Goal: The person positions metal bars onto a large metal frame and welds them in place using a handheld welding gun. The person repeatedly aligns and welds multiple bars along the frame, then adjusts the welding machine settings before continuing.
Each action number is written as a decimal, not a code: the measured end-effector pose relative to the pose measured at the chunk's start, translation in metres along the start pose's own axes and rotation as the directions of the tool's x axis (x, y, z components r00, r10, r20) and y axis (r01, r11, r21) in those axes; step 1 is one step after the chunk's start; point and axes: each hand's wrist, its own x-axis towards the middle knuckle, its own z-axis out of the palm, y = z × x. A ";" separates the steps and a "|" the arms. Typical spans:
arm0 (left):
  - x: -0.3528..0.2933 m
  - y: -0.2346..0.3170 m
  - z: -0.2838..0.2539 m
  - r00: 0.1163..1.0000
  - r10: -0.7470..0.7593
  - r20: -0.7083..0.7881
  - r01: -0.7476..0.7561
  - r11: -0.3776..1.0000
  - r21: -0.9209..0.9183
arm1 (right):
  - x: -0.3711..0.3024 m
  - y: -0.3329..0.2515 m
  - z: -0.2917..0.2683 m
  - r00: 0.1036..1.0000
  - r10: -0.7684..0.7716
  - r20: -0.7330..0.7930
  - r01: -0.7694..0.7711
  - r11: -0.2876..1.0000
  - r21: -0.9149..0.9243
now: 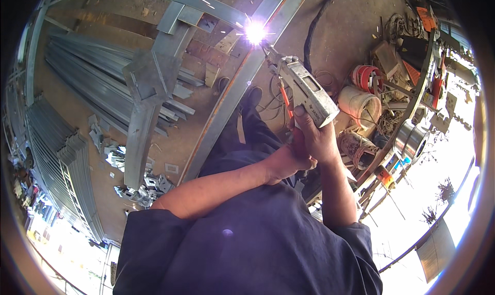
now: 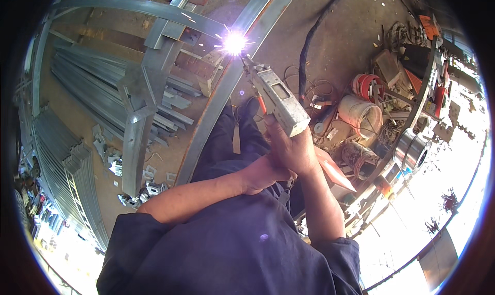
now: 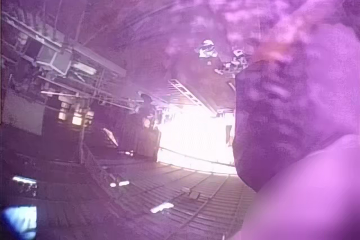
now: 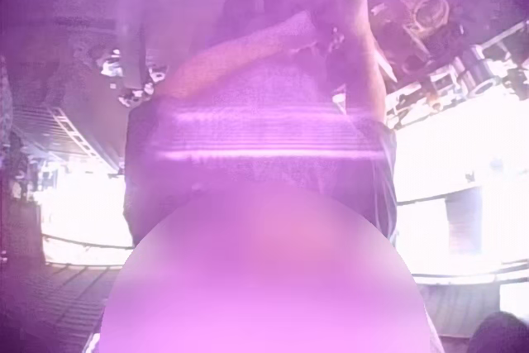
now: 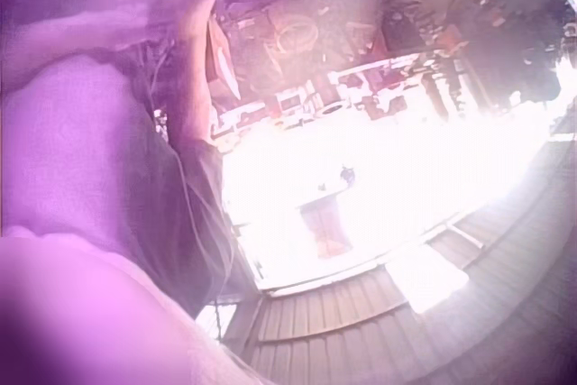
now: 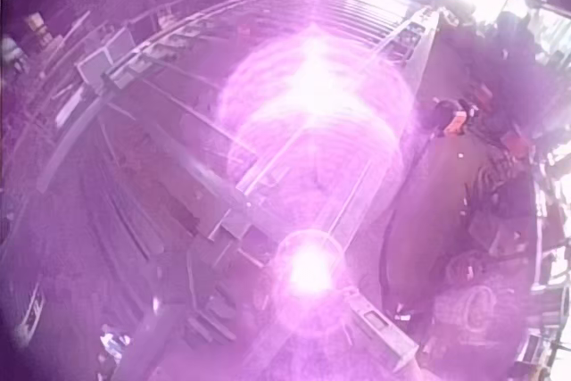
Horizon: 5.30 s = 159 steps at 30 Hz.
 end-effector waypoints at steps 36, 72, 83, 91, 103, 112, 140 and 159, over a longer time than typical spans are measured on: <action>0.001 0.006 0.001 1.000 0.021 0.021 -0.021 1.000 -0.012 | 0.003 -0.004 -0.001 1.000 -0.004 0.021 0.005 0.999 -0.046; 0.000 -0.002 0.001 1.000 0.004 0.018 -0.004 1.000 -0.021 | -0.001 -0.002 -0.001 1.000 0.022 0.006 -0.022 0.998 -0.055; 0.000 -0.008 0.000 1.000 -0.006 0.018 0.006 1.000 -0.009 | -0.005 -0.003 0.002 1.000 -0.002 -0.008 0.002 1.000 -0.008; -0.003 -0.002 0.003 0.999 -0.025 0.037 0.025 0.999 -0.024 | -0.006 0.000 0.000 1.000 0.019 -0.002 -0.019 1.000 0.003; 0.001 -0.007 0.002 0.999 0.005 0.039 -0.007 0.999 0.048 | -0.012 0.001 -0.004 1.000 0.008 -0.015 -0.008 1.000 0.014; 0.003 -0.009 0.000 0.999 0.024 0.036 -0.026 0.997 0.071 | -0.008 0.000 -0.001 1.000 -0.005 0.004 0.005 1.000 0.027; 0.001 -0.007 0.000 1.000 -0.002 0.027 0.002 1.000 0.001 | -0.006 0.003 -0.003 0.999 -0.017 0.027 0.018 0.999 -0.040; 0.003 -0.007 0.000 1.000 -0.004 0.010 0.004 1.000 -0.001 | -0.005 -0.003 0.000 1.000 0.020 0.015 -0.019 0.999 -0.030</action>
